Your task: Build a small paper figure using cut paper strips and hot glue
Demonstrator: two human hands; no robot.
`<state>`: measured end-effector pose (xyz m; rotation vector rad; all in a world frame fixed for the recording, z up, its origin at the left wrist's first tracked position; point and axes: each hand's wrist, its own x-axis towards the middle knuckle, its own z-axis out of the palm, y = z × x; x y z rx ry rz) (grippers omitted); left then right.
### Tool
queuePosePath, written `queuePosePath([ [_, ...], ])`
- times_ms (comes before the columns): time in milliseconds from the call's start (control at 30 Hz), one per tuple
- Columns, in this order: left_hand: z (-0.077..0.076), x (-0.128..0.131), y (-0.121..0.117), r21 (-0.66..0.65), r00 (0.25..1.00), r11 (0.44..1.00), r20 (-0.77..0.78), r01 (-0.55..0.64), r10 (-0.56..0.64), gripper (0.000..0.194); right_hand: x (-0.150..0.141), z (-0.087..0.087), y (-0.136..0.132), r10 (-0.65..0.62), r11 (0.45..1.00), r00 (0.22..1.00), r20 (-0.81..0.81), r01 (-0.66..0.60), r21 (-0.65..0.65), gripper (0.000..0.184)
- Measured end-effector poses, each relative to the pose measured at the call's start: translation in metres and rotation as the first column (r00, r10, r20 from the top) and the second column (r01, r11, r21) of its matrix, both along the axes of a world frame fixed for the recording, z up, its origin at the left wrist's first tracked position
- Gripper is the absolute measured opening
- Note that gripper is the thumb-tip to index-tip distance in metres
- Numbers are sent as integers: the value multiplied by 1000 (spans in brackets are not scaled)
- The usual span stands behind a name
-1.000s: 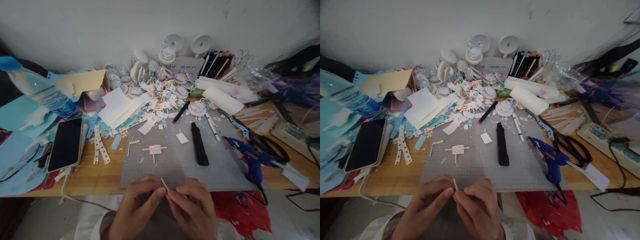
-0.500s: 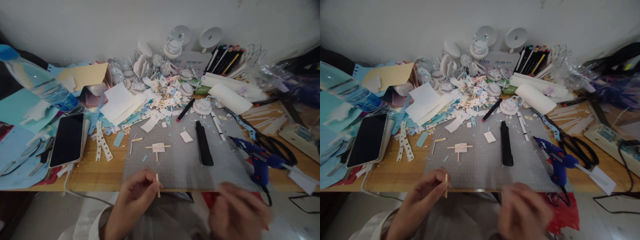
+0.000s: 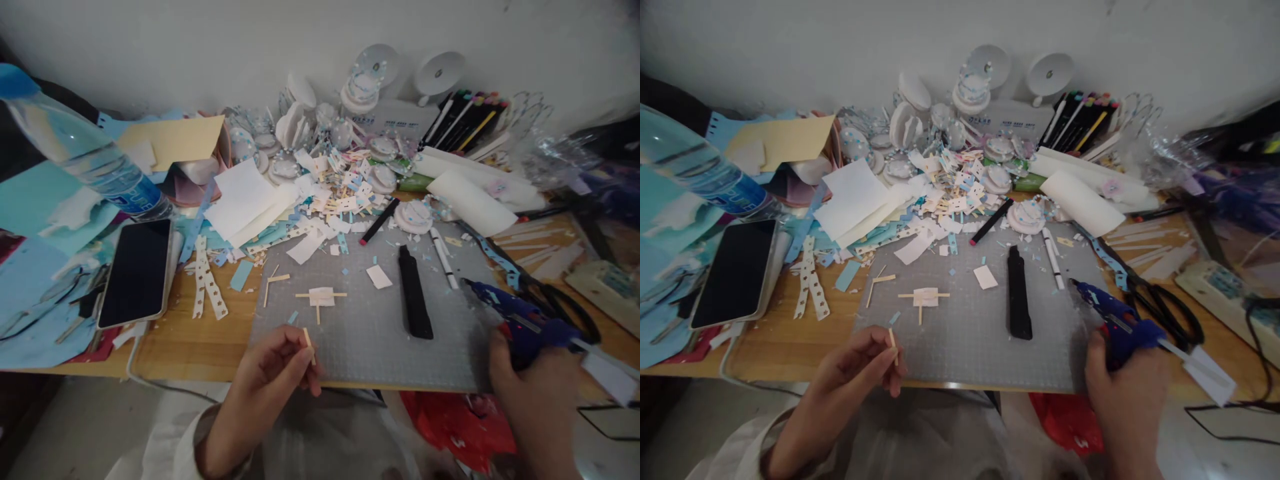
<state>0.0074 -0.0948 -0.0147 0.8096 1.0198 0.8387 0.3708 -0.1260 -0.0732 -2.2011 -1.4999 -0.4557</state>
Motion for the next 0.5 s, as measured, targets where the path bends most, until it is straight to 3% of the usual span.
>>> queuePosePath([
  [100, 1, -1, 1, 17, 998, 999, -43, -39, 40, 22, -5, 3, 7, -11, 1000, 998, 60, 13, -26, 32],
  [167, 2, -1, 2, 58, 993, 997, -103, -54, 60, 15, -10, 8, 8, -51, 997, 999, -6, 50, -57, 29],
  [267, 2, -3, 5, 96, 982, 993, -168, -73, 88, 10, -21, 21, 6, -241, 965, 959, -149, 221, -142, 26],
  [400, -1, -5, 7, 122, 981, 988, -155, -95, 113, 5, -49, 39, -1, -485, 872, 843, -232, 449, -194, 35],
  [467, -2, -5, 5, 133, 983, 985, -136, -107, 125, 3, -68, 45, -5, -484, 874, 839, -247, 450, -186, 36],
  [500, -1, -4, 4, 133, 982, 984, -132, -115, 133, 6, -78, 47, -7, -434, 901, 864, -256, 408, -150, 36],
])
